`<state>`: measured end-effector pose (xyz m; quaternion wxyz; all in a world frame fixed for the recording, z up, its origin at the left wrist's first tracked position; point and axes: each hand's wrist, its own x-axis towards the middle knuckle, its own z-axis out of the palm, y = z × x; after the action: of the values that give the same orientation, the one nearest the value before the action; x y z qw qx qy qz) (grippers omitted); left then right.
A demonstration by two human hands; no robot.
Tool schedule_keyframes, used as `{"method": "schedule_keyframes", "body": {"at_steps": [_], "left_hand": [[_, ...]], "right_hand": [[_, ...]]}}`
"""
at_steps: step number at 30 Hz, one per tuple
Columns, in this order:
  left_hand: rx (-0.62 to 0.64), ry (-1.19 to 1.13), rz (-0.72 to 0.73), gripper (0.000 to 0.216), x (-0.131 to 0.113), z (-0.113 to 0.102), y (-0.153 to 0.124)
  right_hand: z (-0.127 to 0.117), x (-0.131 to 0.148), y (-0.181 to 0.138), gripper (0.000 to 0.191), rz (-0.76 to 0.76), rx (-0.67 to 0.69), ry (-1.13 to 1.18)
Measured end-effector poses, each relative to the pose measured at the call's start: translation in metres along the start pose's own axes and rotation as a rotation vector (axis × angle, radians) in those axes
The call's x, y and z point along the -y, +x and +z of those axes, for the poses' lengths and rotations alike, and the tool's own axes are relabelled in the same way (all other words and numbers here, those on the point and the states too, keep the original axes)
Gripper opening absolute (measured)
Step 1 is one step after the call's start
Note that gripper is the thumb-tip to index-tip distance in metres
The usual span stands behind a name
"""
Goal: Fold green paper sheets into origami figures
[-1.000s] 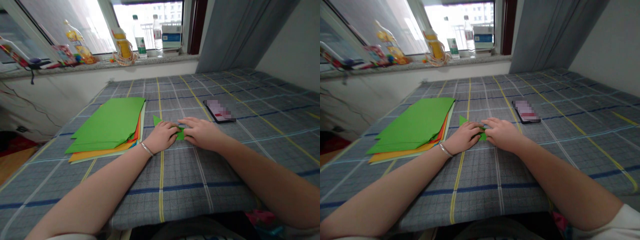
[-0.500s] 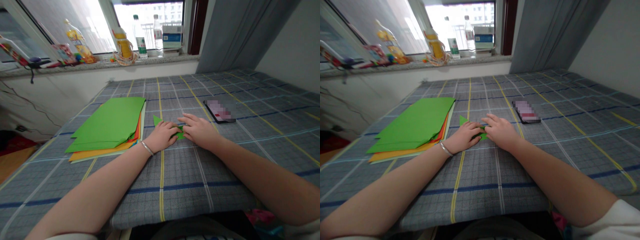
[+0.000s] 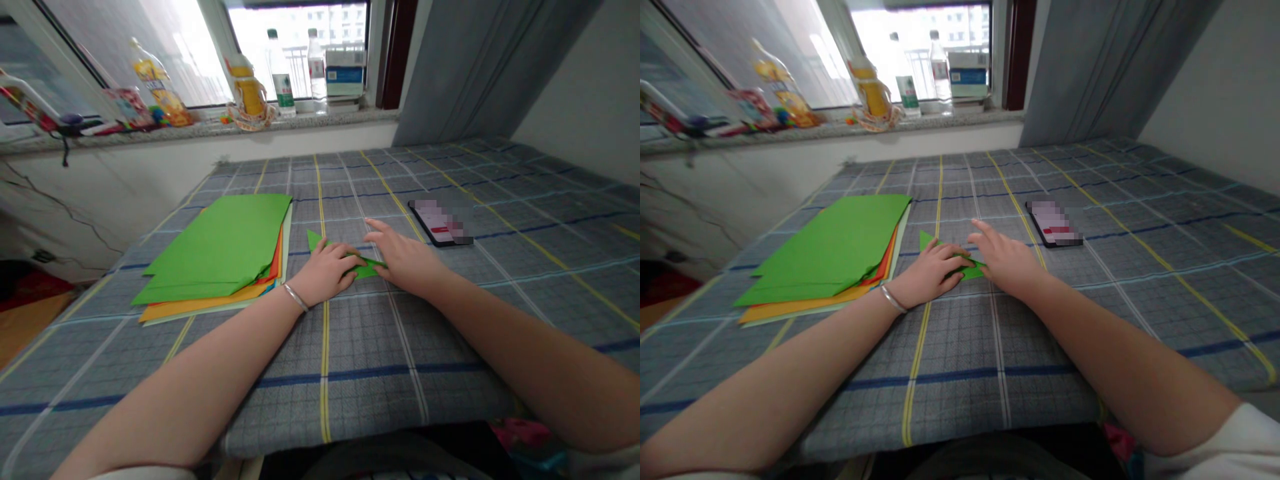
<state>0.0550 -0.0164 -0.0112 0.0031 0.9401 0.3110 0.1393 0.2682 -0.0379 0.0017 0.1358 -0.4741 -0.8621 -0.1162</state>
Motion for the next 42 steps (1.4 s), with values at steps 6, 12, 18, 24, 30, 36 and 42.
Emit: {"method": "schedule_keyframes", "body": {"at_steps": [6, 12, 18, 24, 30, 36, 42], "left_hand": [[-0.017, 0.037, 0.058, 0.032, -0.001, 0.001, -0.001], [0.041, 0.041, 0.185, 0.034, 0.001, -0.002, 0.000], [0.055, 0.012, 0.166, 0.030, -0.001, -0.005, 0.001], [0.064, 0.014, 0.182, 0.029, 0.003, -0.003, 0.001], [0.044, 0.086, 0.217, 0.031, 0.002, -0.001, 0.002], [0.056, 0.112, 0.232, 0.027, -0.001, -0.007, 0.002], [0.060, 0.097, 0.260, 0.024, 0.004, -0.007, 0.001]], "right_hand": [[0.007, -0.011, -0.002, 0.071, 0.141, 0.061, 0.110], [0.006, -0.012, 0.000, 0.065, 0.158, 0.145, 0.160], [0.017, -0.028, -0.003, 0.064, 0.074, 0.166, 0.308], [0.033, -0.027, -0.003, 0.064, 0.057, 0.194, 0.320], [0.029, -0.014, 0.002, 0.067, 0.183, 0.254, 0.303], [0.028, -0.013, -0.002, 0.069, 0.184, 0.295, 0.271], [0.028, -0.016, -0.005, 0.074, 0.164, 0.327, 0.259]]}}
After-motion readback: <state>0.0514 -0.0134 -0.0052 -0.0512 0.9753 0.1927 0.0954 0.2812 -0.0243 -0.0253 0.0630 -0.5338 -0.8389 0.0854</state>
